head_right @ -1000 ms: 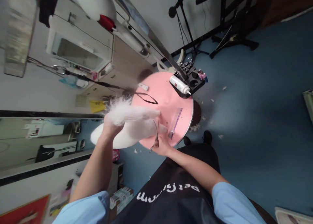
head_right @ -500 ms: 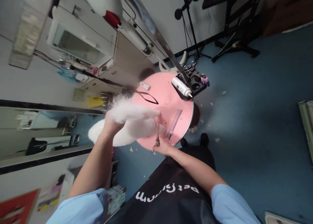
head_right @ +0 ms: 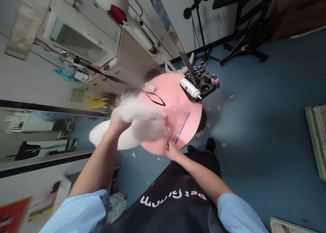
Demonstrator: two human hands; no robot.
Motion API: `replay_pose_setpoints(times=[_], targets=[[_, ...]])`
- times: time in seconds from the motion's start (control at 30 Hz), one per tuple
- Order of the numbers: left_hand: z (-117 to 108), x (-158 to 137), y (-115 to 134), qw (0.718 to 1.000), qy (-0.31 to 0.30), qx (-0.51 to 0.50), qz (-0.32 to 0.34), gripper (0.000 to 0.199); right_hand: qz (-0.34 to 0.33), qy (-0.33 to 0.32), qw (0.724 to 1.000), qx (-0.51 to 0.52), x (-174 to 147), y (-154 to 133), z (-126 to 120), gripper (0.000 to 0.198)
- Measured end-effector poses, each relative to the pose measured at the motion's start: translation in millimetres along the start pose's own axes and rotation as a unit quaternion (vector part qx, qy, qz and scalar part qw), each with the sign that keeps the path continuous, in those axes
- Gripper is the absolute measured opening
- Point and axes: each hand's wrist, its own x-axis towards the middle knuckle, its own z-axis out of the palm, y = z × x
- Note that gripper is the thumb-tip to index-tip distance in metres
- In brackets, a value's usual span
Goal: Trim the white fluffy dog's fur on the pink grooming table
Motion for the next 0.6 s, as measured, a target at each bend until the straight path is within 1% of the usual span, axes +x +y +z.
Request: replay_pose_setpoints(times=[0.07,0.13,0.17,0.3,0.43,0.53,0.6], targets=[[1.5,4.3,-0.5,1.000,0.008,0.002,0.009,0.013,-0.017,0.039,0.999,0.007,-2.6,3.5,9.9,0.025],[2.3,8.4,-1.6,1.000,0.011,0.008,0.013,0.014,-0.039,0.054,0.998,0.021,-2.5,6.7,21.3,0.034],[2.1,10.4,-2.0,1.000,0.010,0.011,0.013,0.014,-0.038,0.058,0.997,0.022,-1.4,8.2,26.8,0.036],[-1.7,16.9,-2.6,1.000,0.002,0.013,0.027,0.014,0.023,0.095,0.995,0.011,6.4,13.6,46.4,0.022],[-6.4,22.5,-1.1,0.999,0.009,0.005,0.042,0.017,0.021,0.123,0.992,0.018,12.5,16.7,63.7,0.027],[-7.3,26.6,-1.1,0.999,0.012,0.005,0.043,0.020,0.035,0.135,0.990,0.023,15.6,15.9,74.7,0.025],[-6.5,29.1,-2.4,0.998,0.026,-0.022,0.052,0.023,0.029,0.143,0.989,0.027,17.7,14.0,80.6,0.026]])
